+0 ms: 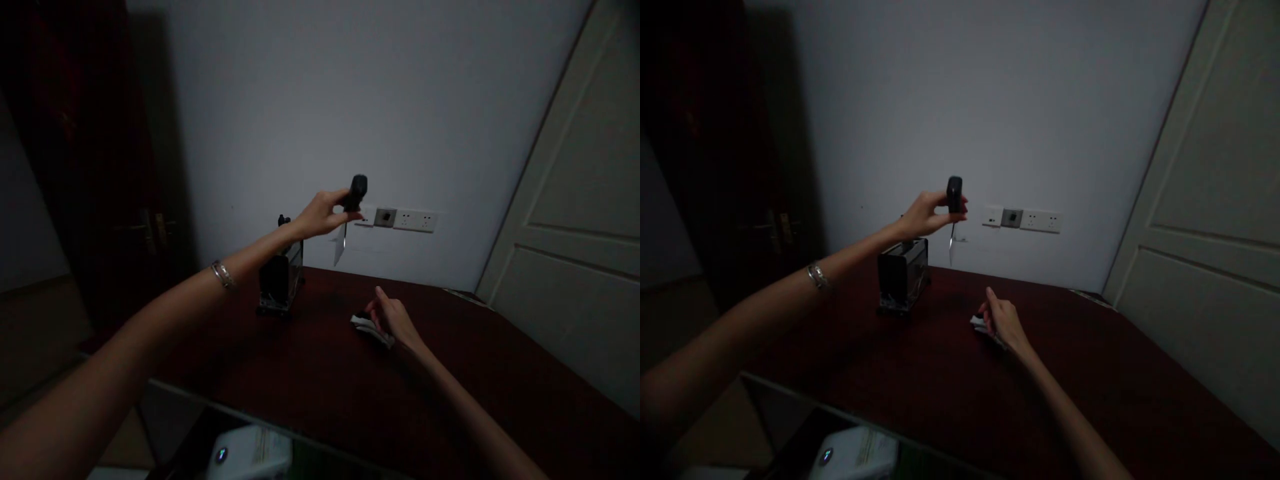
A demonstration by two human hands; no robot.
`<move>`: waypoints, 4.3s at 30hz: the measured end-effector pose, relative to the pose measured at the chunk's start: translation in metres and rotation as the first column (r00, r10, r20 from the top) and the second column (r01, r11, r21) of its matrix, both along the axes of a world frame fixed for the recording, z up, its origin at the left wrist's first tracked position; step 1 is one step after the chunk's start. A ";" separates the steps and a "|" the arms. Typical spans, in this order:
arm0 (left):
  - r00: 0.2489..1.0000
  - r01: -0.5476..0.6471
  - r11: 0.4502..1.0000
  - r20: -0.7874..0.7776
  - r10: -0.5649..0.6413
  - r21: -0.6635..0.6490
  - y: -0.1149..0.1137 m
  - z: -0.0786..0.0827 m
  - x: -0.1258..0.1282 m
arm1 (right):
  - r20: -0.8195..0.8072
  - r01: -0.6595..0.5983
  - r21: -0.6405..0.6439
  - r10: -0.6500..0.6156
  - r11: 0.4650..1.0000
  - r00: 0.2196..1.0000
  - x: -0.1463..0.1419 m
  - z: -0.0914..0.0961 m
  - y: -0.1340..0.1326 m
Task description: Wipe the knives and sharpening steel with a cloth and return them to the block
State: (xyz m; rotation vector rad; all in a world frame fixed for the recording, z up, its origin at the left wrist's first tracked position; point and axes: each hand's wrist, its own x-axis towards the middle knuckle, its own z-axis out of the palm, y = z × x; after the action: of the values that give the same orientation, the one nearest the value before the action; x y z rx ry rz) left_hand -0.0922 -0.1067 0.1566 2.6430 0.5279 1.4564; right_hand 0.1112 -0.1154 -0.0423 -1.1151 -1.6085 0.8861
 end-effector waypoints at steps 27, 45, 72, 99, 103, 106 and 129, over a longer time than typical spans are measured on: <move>0.899 -0.230 0.922 0.296 0.324 -0.310 0.024 0.099 -0.134 | 0.683 -0.279 0.258 0.030 0.925 0.730 -0.110 -0.112 0.058; 0.767 -0.230 0.872 0.471 0.436 -0.432 0.087 0.078 -0.166 | 0.683 -0.256 0.262 0.009 0.931 0.730 -0.112 -0.110 0.054; 0.759 -0.189 0.855 0.481 0.439 -0.482 0.134 0.042 -0.161 | 0.652 -0.255 0.243 0.037 0.936 0.757 -0.112 -0.112 0.057; 0.765 -0.189 0.824 0.446 0.465 -0.534 0.142 0.035 -0.156 | 0.655 -0.254 0.248 0.031 0.935 0.755 -0.113 -0.112 0.057; 0.768 -0.186 0.826 0.445 0.461 -0.533 0.143 0.034 -0.156 | 0.643 -0.252 0.254 0.031 0.934 0.765 -0.113 -0.113 0.058; 0.771 -0.190 0.826 0.440 0.460 -0.531 0.143 0.034 -0.155 | 0.648 -0.248 0.254 0.026 0.935 0.761 -0.112 -0.112 0.057; 0.772 -0.194 0.778 0.397 0.497 -0.597 0.137 0.015 -0.157 | 0.666 -0.249 0.262 0.013 0.932 0.746 -0.114 -0.111 0.056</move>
State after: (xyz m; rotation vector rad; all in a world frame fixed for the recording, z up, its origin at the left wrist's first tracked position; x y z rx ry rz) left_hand -0.2494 0.0301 0.1713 1.6559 1.2091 1.7318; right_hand -0.0023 -0.0599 -0.1531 -1.1332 -2.3440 0.2614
